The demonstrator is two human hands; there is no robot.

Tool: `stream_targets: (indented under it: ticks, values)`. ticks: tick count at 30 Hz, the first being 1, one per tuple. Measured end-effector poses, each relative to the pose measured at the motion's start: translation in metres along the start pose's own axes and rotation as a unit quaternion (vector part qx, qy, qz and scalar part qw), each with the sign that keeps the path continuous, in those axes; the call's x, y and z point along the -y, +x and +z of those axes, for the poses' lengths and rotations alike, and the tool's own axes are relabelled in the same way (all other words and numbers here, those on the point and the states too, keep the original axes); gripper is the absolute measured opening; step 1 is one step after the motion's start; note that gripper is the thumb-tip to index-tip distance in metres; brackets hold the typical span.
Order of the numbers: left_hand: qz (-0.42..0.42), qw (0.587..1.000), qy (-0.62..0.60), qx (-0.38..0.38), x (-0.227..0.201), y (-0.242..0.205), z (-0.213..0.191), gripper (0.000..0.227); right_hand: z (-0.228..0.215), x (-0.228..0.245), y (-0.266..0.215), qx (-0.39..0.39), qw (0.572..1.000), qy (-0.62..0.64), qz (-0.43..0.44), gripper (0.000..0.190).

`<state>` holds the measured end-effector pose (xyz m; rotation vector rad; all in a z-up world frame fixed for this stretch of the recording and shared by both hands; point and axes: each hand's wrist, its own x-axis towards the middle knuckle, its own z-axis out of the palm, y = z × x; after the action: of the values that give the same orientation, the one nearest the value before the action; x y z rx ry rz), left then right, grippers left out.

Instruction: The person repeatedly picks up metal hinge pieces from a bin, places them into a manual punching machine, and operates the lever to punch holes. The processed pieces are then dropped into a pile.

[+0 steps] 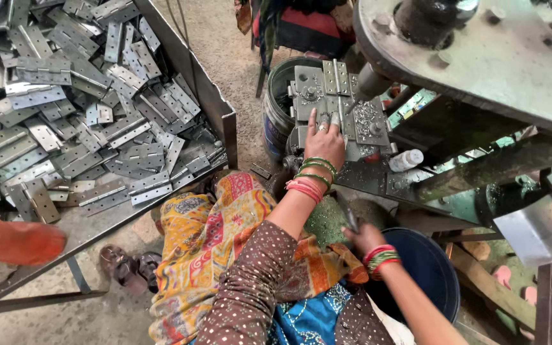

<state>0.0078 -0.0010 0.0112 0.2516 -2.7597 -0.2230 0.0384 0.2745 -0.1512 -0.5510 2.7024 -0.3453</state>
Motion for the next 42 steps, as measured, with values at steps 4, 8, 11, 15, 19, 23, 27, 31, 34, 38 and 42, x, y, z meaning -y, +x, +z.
stream_targets:
  ticks: [4, 8, 11, 15, 19, 23, 27, 31, 34, 38, 42]
  values:
    - [-0.014, 1.000, 0.008, 0.017, 0.002, 0.007, 0.011, 0.028, -0.029, -0.002, -0.013, 0.052, 0.996, -0.041, 0.063, 0.061]
    - [-0.012, 1.000, 0.022, 0.001, 0.006, 0.021, 0.020, 0.029, 0.000, 0.008, -0.017, 0.002, 0.999, -0.049, 0.014, 0.054]
    - [-0.012, 1.000, 0.008, 0.006, 0.010, 0.016, 0.020, 0.029, 0.041, 0.005, -0.017, -0.060, 0.996, 0.060, 0.012, 0.042]
    - [-0.003, 1.000, -0.009, 0.006, 0.007, 0.004, 0.009, 0.026, 0.050, -0.009, -0.016, -0.044, 0.997, 0.068, -0.011, 0.044]
    - [-0.005, 0.999, -0.043, 0.021, 0.013, 0.015, 0.002, 0.026, -0.004, -0.008, -0.003, 0.023, 0.999, 0.032, -0.002, 0.055]
    - [-0.019, 0.999, -0.023, 0.019, 0.014, 0.022, 0.019, 0.028, -0.028, -0.003, -0.017, 0.057, 0.997, -0.011, 0.053, 0.055]
    - [-0.014, 1.000, 0.017, -0.021, 0.016, 0.038, 0.023, 0.030, 0.007, 0.012, -0.018, -0.010, 0.999, 0.004, 0.033, 0.051]
    - [-0.008, 1.000, -0.009, 0.002, 0.017, 0.032, 0.022, 0.029, 0.048, 0.013, -0.017, -0.046, 0.996, 0.067, 0.042, 0.045]
    - [-0.012, 0.998, -0.012, 0.068, 0.017, 0.033, 0.019, 0.029, 0.035, 0.005, -0.016, -0.007, 0.995, 0.098, 0.001, 0.047]
    - [0.003, 0.999, 0.000, 0.048, 0.018, 0.031, 0.003, 0.030, -0.019, 0.005, -0.019, 0.067, 0.996, 0.034, 0.046, 0.058]
    - [0.045, 0.992, 0.032, 0.112, -0.010, -0.021, -0.022, 0.028, -0.050, 0.021, -0.033, 0.014, 1.000, -0.015, 0.018, 0.060]
